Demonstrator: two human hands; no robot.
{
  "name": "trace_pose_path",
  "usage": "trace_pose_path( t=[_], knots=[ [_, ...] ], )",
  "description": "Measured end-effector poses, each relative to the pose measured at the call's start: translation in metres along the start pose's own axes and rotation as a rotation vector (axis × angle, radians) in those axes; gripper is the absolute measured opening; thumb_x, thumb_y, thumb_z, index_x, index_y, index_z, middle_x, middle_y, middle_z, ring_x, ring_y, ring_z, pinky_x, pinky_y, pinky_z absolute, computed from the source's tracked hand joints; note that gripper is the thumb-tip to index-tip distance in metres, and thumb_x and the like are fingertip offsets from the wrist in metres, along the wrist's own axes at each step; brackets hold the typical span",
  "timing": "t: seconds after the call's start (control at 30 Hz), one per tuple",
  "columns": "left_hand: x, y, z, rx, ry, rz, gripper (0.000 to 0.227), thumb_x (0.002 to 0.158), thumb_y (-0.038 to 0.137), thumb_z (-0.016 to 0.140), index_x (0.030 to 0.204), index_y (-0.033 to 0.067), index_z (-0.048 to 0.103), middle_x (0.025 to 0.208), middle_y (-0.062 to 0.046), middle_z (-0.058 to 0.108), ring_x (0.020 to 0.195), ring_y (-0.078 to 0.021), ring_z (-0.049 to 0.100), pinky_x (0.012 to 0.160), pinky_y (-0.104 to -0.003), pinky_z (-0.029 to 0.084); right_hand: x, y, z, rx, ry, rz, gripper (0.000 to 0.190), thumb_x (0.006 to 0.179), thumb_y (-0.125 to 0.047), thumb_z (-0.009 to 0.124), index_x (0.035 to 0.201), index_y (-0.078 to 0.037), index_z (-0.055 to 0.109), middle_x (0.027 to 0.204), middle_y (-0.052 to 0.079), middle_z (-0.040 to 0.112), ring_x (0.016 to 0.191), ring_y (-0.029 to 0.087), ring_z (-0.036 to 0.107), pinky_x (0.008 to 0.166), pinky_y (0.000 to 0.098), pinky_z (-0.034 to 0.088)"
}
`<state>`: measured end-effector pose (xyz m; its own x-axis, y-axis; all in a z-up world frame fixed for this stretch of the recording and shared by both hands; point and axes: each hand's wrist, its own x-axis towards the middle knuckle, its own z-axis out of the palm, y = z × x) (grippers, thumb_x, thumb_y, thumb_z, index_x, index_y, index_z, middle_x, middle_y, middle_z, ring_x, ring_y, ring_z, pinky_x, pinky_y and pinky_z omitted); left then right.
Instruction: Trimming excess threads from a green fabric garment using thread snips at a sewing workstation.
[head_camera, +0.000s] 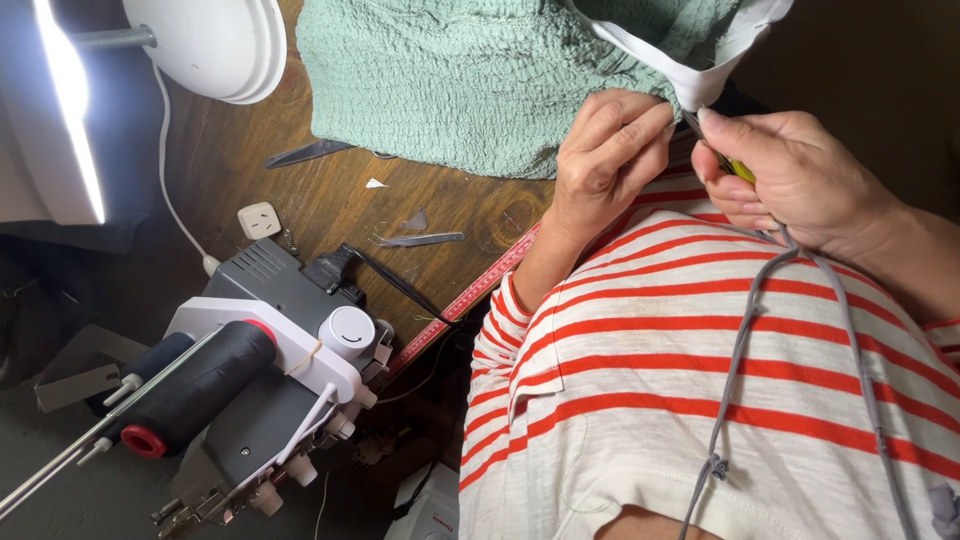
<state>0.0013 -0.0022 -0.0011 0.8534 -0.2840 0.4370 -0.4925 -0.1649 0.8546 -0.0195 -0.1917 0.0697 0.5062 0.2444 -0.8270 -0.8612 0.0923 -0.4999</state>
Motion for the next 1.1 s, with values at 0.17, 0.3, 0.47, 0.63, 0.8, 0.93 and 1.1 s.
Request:
trace_pose_path(
  t=[0.17, 0.3, 0.47, 0.63, 0.8, 0.93, 1.1],
  knots=[
    [0.001, -0.001, 0.0, -0.035, 0.015, -0.014, 0.012, 0.103, 0.006, 0.064, 0.115, 0.0037, 0.065, 0.103, -0.01, 0.067, 0.092, -0.0279, 0.064, 0.091, -0.039, 0.055, 0.002, 0.0, -0.004, 0.054, -0.03, 0.051, 0.052, 0.116, -0.044, 0.045, 0.084, -0.003, 0.054, 0.056, 0.003, 0.035, 0.04, 0.011, 0.026, 0.034, 0.0238, 0.021],
    [0.0, -0.004, 0.0, -0.025, 0.009, -0.015, 0.012, 0.102, 0.006, 0.065, 0.114, 0.0041, 0.065, 0.103, -0.009, 0.067, 0.092, -0.0273, 0.065, 0.091, -0.039, 0.055, 0.003, 0.0, -0.005, 0.036, -0.051, 0.04, 0.054, 0.116, -0.046, 0.043, 0.084, -0.003, 0.055, 0.055, 0.001, 0.033, 0.04, 0.01, 0.026, 0.034, 0.0241, 0.021],
    [0.001, -0.004, -0.003, 0.016, -0.053, 0.022, 0.013, 0.104, 0.009, 0.064, 0.115, 0.0022, 0.064, 0.107, -0.009, 0.067, 0.094, -0.0297, 0.063, 0.091, -0.039, 0.056, 0.005, -0.004, -0.004, 0.043, -0.033, 0.086, 0.053, 0.116, -0.048, 0.043, 0.084, -0.006, 0.053, 0.055, 0.001, 0.033, 0.042, 0.009, 0.025, 0.034, 0.0232, 0.019],
    [-0.006, -0.009, 0.004, -0.039, 0.032, -0.04, 0.014, 0.103, 0.007, 0.066, 0.117, 0.0057, 0.065, 0.106, -0.008, 0.067, 0.095, -0.0273, 0.065, 0.093, -0.039, 0.056, 0.005, -0.001, -0.007, 0.044, -0.049, 0.095, 0.054, 0.115, -0.049, 0.043, 0.083, -0.006, 0.051, 0.055, 0.001, 0.032, 0.039, 0.01, 0.025, 0.032, 0.0244, 0.021],
    [-0.008, -0.012, 0.004, -0.056, 0.044, -0.062, 0.012, 0.103, 0.009, 0.065, 0.116, 0.0073, 0.066, 0.105, -0.007, 0.067, 0.094, -0.0266, 0.065, 0.092, -0.039, 0.055, 0.004, 0.002, -0.006, 0.024, -0.044, 0.061, 0.054, 0.115, -0.048, 0.043, 0.083, -0.006, 0.051, 0.055, 0.001, 0.032, 0.039, 0.01, 0.026, 0.033, 0.0244, 0.021],
    [-0.006, -0.011, 0.004, -0.069, 0.036, -0.076, 0.012, 0.103, 0.01, 0.064, 0.114, 0.0072, 0.066, 0.104, -0.007, 0.067, 0.092, -0.0264, 0.064, 0.091, -0.038, 0.054, 0.007, 0.0, -0.005, 0.024, -0.046, 0.074, 0.053, 0.115, -0.049, 0.042, 0.084, -0.006, 0.051, 0.055, 0.001, 0.033, 0.04, 0.01, 0.025, 0.033, 0.0245, 0.02],
    [-0.005, -0.01, 0.003, -0.051, 0.028, -0.039, 0.012, 0.103, 0.008, 0.065, 0.114, 0.0062, 0.066, 0.104, -0.008, 0.067, 0.092, -0.0264, 0.065, 0.09, -0.039, 0.054, 0.009, 0.0, -0.003, 0.02, -0.03, 0.077, 0.053, 0.115, -0.049, 0.042, 0.084, -0.006, 0.051, 0.056, 0.001, 0.032, 0.041, 0.01, 0.025, 0.033, 0.0239, 0.019]
  ],
)
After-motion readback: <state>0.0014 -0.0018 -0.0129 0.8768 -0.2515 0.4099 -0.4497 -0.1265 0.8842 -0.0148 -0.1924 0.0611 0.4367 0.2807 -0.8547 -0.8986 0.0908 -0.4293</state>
